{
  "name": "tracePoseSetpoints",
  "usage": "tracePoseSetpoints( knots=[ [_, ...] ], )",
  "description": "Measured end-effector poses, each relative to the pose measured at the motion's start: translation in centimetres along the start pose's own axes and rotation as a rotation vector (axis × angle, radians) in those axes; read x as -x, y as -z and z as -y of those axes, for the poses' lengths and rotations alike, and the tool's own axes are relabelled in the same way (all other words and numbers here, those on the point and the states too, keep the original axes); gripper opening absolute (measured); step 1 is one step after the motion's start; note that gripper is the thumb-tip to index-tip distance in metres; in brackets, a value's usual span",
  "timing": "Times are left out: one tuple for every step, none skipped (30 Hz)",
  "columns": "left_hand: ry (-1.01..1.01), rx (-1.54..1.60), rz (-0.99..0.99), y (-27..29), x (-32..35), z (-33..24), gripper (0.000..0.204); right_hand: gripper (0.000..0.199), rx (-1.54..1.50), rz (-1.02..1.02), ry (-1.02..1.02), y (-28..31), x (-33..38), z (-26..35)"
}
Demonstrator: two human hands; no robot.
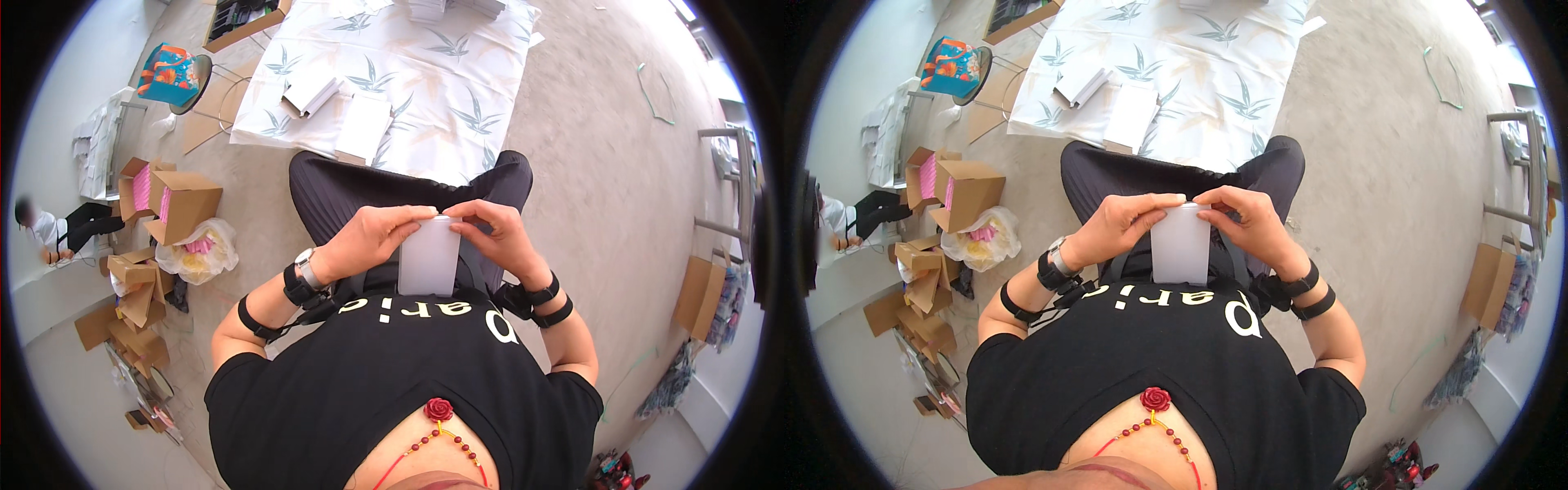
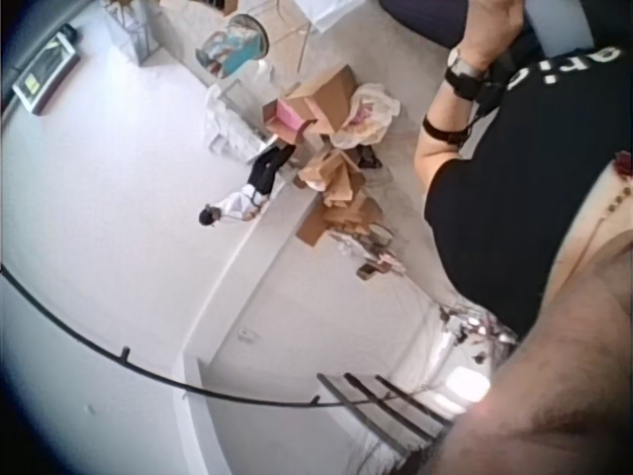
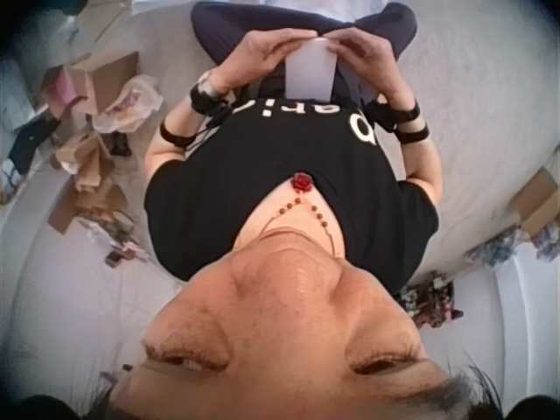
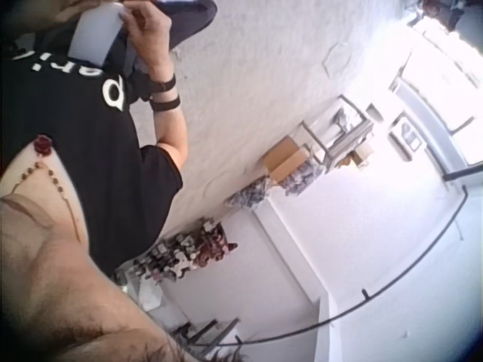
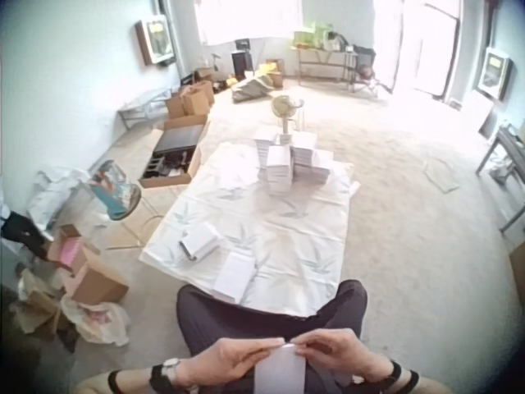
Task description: Folding and assembling small white cardboard boxes.
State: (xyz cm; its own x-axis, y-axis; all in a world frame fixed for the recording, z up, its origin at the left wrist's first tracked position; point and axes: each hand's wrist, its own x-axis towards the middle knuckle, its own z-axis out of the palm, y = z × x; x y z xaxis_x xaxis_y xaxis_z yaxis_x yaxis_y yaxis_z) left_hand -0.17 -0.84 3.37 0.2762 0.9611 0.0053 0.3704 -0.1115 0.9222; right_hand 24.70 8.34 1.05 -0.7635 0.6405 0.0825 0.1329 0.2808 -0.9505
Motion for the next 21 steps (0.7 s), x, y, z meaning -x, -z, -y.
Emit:
tracePoseSetpoints(
  knots=[
    [0.108,0.107,-0.041,0.1,0.2,-0.2,0.031,0.024,-0.095,-0.024,-0.117,-0.4,-0.2,0.3],
    [0.215,0.214,-0.087,0.3,0.3,-0.4,0.032,0.025,-0.191,-0.042,-0.231,-0.8,-0.4,0.7],
    [0.211,0.267,-0.146,-0.4,0.8,0.9,0.032,0.027,-0.257,-0.058,-0.257,-1.4,-0.4,0.5],
    [0.174,0.22,-0.134,-0.4,0.8,1.2,0.033,0.028,-0.326,-0.066,-0.278,-2.0,0.0,-0.2],
    [0.168,0.222,-0.123,-0.6,0.9,1.5,0.033,0.032,-0.326,-0.019,-0.281,-2.3,0.5,-1.1],
    [0.161,0.227,-0.109,-0.9,0.9,1.9,0.033,0.035,-0.307,-0.059,-0.223,-2.7,1.1,-1.6],
    [0.143,0.244,-0.11,-1.1,0.9,2.1,0.032,0.038,-0.333,-0.078,-0.282,-2.9,1.8,-1.9],
    [0.13,0.255,-0.117,-1.2,1.1,2.1,0.032,0.04,-0.281,-0.154,-0.201,-3.7,2.1,-1.9],
    [0.105,0.267,-0.151,-1.5,1.3,2.2,0.033,0.041,-0.273,-0.158,-0.23,-3.9,2.6,-2.1],
    [0.071,0.29,-0.171,-1.7,1.4,2.2,0.033,0.039,-0.275,-0.209,-0.223,-4.2,2.9,-2.0],
    [0.06,0.288,-0.167,-1.6,1.6,1.9,0.034,0.038,-0.29,-0.22,-0.213,-4.4,2.8,-1.9],
    [0.047,0.295,-0.185,-1.7,1.8,1.9,0.034,0.036,-0.302,-0.236,-0.208,-4.4,2.8,-1.8],
    [0.037,0.28,-0.194,-1.7,2.0,2.1,0.034,0.036,-0.303,-0.213,-0.189,-4.5,2.6,-1.9],
    [0.027,0.266,-0.201,-1.7,2.2,2.4,0.033,0.034,-0.271,-0.206,-0.194,-4.5,2.4,-1.9],
    [0.023,0.257,-0.219,-1.7,2.3,2.5,0.033,0.033,-0.239,-0.204,-0.2,-4.5,2.2,-1.9],
    [0.028,0.278,-0.205,-1.7,2.4,2.6,0.033,0.033,-0.237,-0.191,-0.187,-4.5,2.2,-2.1],
    [0.033,0.3,-0.19,-1.6,2.4,2.8,0.033,0.032,-0.217,-0.191,-0.186,-4.4,2.2,-2.3],
    [0.03,0.296,-0.203,-1.3,2.4,2.5,0.033,0.03,-0.197,-0.194,-0.189,-4.4,2.3,-2.4],
    [0.054,0.311,-0.174,-1.0,2.4,2.2,0.033,0.028,-0.202,-0.208,-0.181,-4.4,2.2,-2.3],
    [0.079,0.327,-0.145,-0.8,2.4,2.0,0.032,0.028,-0.2,-0.197,-0.174,-4.4,2.2,-2.3],
    [0.067,0.324,-0.148,-1.0,2.3,2.3,0.031,0.027,-0.191,-0.204,-0.176,-4.4,2.3,-2.4]
  ],
)
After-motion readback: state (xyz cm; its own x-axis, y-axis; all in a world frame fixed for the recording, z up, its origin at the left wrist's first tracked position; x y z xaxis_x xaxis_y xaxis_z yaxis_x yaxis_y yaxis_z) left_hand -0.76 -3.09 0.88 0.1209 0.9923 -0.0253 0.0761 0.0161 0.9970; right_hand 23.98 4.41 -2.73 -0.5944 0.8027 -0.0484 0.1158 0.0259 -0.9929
